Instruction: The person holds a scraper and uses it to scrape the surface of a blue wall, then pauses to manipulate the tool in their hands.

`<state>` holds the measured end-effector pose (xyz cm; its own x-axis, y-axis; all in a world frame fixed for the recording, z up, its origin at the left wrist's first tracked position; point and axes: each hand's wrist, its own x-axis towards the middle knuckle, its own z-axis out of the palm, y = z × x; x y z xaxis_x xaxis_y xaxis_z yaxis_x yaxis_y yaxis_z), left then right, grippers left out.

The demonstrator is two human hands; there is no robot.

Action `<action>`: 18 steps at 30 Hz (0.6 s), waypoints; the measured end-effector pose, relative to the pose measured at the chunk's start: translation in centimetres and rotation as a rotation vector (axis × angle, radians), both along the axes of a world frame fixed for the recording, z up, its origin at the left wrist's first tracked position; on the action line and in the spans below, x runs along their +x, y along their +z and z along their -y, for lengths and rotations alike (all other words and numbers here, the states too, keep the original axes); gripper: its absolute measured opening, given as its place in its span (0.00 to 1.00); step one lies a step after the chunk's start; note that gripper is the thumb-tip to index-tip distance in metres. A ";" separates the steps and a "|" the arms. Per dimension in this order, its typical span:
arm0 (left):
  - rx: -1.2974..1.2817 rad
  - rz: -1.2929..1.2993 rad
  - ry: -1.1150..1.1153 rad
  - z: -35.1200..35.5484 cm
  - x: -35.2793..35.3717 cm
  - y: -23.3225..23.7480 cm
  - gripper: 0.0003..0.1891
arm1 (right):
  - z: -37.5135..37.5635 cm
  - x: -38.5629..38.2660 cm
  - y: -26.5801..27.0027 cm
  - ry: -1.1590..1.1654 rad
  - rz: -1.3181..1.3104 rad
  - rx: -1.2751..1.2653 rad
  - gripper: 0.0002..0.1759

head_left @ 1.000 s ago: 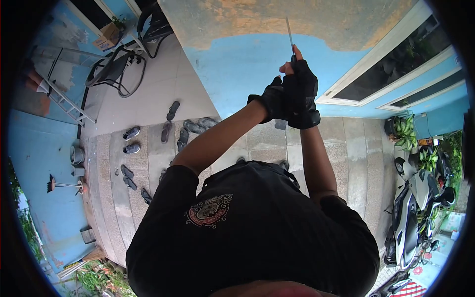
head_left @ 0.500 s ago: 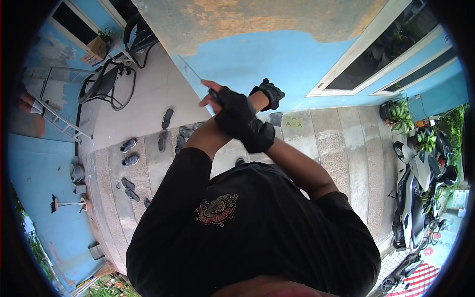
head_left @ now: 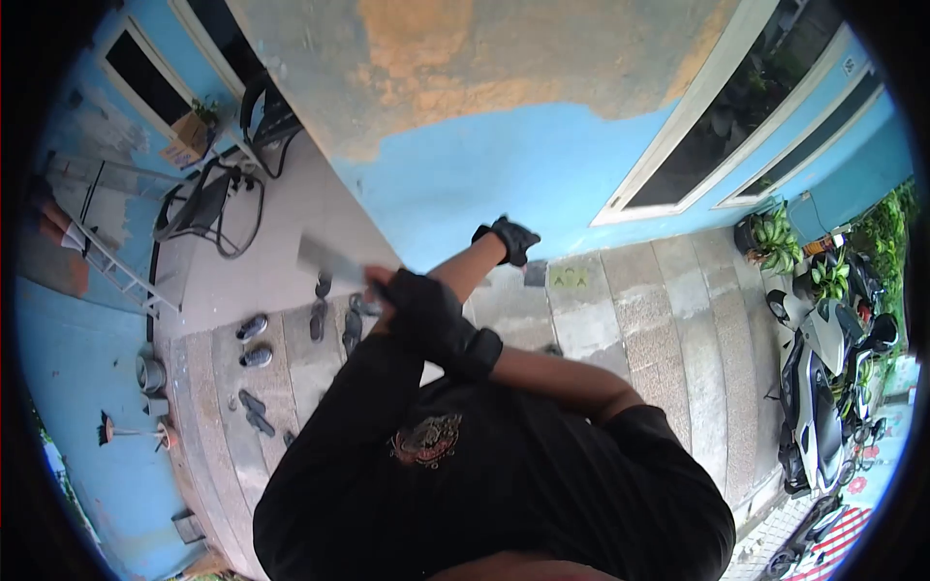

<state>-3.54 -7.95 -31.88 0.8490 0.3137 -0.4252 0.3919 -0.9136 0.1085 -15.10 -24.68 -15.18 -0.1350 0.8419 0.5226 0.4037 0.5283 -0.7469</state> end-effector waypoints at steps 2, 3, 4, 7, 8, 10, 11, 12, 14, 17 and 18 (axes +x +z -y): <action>-0.158 -0.085 0.090 0.0 -0.2 1.9 0.52 | 0.3 1.0 1.7 0.005 0.116 0.029 0.32; -0.181 -0.095 0.099 -0.1 -0.4 2.8 0.53 | -0.7 1.4 0.5 -0.059 0.065 0.066 0.33; -0.208 -0.108 0.107 0.2 -0.9 3.4 0.54 | -2.0 1.9 -1.9 -0.122 0.009 0.099 0.34; -0.604 0.392 0.159 -0.5 -4.2 -1.5 0.53 | -7.1 7.2 -6.8 -0.327 0.295 0.058 0.26; -0.927 0.853 0.143 -1.6 -6.4 -6.4 0.53 | -7.3 9.0 -8.1 -0.413 0.063 0.054 0.24; -0.726 0.848 0.058 -1.0 -6.4 -1.5 0.42 | -7.4 13.0 -8.4 -0.513 -0.204 0.035 0.22; -0.541 0.839 -0.006 0.1 -6.4 2.0 0.32 | -7.1 15.3 -8.3 -0.490 -0.352 -0.048 0.21; -0.356 0.825 -0.067 0.6 -6.4 3.6 0.22 | -6.2 17.0 -6.6 -0.572 -0.223 -0.185 0.21; -0.801 1.108 0.243 0.0 -5.1 -1.7 0.27 | -5.1 18.0 -4.8 -0.614 -0.329 -0.259 0.23; -1.111 1.137 0.371 5.2 -5.6 5.9 0.29 | -5.6 19.5 -9.8 -0.496 -0.184 -0.012 0.25; -1.482 1.245 0.417 6.5 -5.0 6.4 0.28 | -4.3 18.8 -7.5 -0.506 -0.040 -0.204 0.24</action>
